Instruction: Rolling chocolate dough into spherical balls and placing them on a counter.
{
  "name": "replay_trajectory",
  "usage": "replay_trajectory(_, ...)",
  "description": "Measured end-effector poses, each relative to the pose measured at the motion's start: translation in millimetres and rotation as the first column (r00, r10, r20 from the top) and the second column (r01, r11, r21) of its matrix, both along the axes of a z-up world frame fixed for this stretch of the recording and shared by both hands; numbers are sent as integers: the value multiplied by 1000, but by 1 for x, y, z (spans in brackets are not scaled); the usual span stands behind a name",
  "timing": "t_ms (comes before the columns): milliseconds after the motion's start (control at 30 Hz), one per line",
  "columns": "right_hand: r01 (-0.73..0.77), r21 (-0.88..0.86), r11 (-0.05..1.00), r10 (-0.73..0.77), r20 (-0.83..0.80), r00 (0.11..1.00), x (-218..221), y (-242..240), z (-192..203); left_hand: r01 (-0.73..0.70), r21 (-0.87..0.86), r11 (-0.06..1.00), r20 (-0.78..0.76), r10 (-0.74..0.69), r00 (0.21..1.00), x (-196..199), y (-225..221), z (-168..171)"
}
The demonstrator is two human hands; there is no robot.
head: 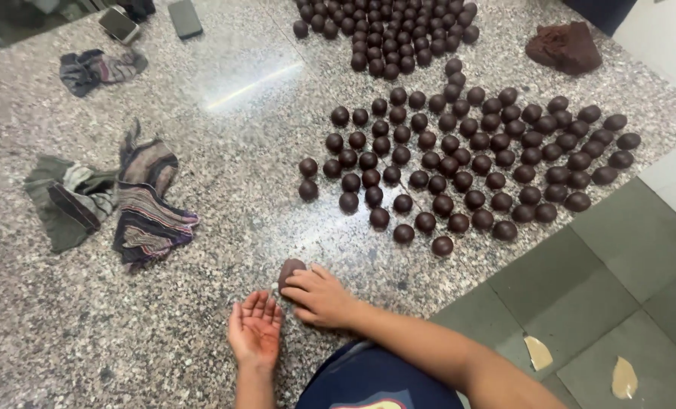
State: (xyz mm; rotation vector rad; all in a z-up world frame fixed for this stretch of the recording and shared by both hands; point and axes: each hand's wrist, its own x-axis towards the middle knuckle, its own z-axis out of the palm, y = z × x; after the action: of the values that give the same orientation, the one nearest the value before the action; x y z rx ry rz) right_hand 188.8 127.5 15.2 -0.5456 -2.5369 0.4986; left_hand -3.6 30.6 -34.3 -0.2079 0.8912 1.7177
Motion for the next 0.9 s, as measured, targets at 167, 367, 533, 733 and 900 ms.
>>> replay_trajectory(167, 53, -86, 995, -58, -55, 997, -14, 9, 29, -3, -1, 1000, 2, 3, 1000, -7, -7, -12)
replay_trajectory(367, 18, -125, 992, -8, 78, 997, -34, 40, 6, -19, 2, 1000, 5, 19, 1000, -4, -2, -18)
replay_trajectory(533, 95, -363, 927, -72, 75, 995, -23, 29, 56, -16, 49, 999, 35, 15, 999, -28, -9, -14)
replay_trajectory(733, -141, 232, 962, 131, 59, 990, 17, -20, 8, -136, 157, 978, 23, 134, 991, -65, -17, -35)
replay_trajectory(900, -95, 28, 995, 93, 61, 994, 10, -20, 20, -95, 18, 995, -54, 96, 994, -74, -7, -75)
